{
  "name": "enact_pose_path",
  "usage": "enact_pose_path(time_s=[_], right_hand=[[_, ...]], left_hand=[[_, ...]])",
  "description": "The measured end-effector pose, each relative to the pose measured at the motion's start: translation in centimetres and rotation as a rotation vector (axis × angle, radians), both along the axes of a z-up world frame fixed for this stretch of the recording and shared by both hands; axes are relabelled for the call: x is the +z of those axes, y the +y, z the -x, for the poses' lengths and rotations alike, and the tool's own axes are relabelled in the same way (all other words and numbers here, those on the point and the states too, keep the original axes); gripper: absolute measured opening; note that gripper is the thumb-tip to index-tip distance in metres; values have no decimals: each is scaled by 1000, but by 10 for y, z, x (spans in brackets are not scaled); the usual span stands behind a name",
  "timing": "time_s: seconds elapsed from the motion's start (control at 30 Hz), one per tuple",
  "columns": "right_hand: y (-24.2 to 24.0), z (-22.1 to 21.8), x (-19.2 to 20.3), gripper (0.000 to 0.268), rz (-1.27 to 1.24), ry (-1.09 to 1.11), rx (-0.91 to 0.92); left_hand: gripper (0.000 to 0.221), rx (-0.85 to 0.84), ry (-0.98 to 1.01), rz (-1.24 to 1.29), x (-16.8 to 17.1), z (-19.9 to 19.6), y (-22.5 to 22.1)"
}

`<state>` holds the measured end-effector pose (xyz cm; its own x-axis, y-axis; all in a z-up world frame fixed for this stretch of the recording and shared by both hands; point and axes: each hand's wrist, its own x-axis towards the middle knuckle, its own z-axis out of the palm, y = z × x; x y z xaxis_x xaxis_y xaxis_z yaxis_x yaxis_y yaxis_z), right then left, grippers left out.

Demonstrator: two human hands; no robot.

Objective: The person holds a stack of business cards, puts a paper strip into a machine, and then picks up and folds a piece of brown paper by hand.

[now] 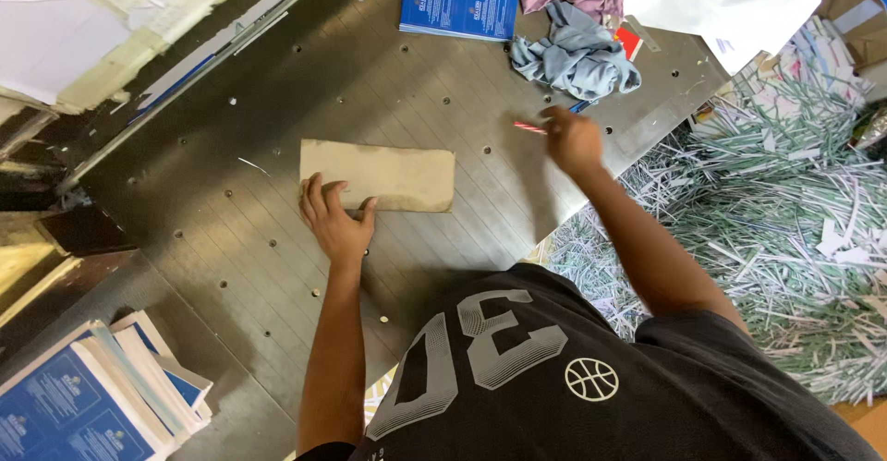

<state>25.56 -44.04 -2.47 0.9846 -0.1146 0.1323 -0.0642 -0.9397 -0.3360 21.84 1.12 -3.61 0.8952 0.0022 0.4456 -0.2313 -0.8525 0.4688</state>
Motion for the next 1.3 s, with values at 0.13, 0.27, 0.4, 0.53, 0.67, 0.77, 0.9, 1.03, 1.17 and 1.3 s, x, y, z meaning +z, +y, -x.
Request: enact_pose_path(time_s=[0.13,0.27,0.4,0.53,0.67,0.77,0.9,1.03,1.17,1.3], right_hand=[[-45,10,12,22,173,-69,120],[-57,6,13,20,303,-103,276],[-71,-8,7,30,373,-48,320],[-80,-21,-10,20,364,-67,346],[-86,-34,-19,12,339,-81,373],[-83,-34,-12,15,276,-107,416],[-81,-43,-7,26,169,-165,491],[-75,-41,4,32,6,-17,482],[-63,-39,6,35,-11,211,454],[-56,-37,-17,29,204,37,492]], left_hand=[[65,66,20,-35,-2,15,-10],[62,133,25,-36,2,24,-24],[61,189,23,-36,6,32,-36],[60,221,23,-37,6,37,-47],[62,284,28,-39,1,40,-56],[64,336,25,-53,-1,46,-61],[71,412,19,-32,-3,45,-68],[77,405,-3,-54,-5,42,-65],[93,436,11,-27,-2,42,-65],[121,494,41,23,-2,39,-64]])
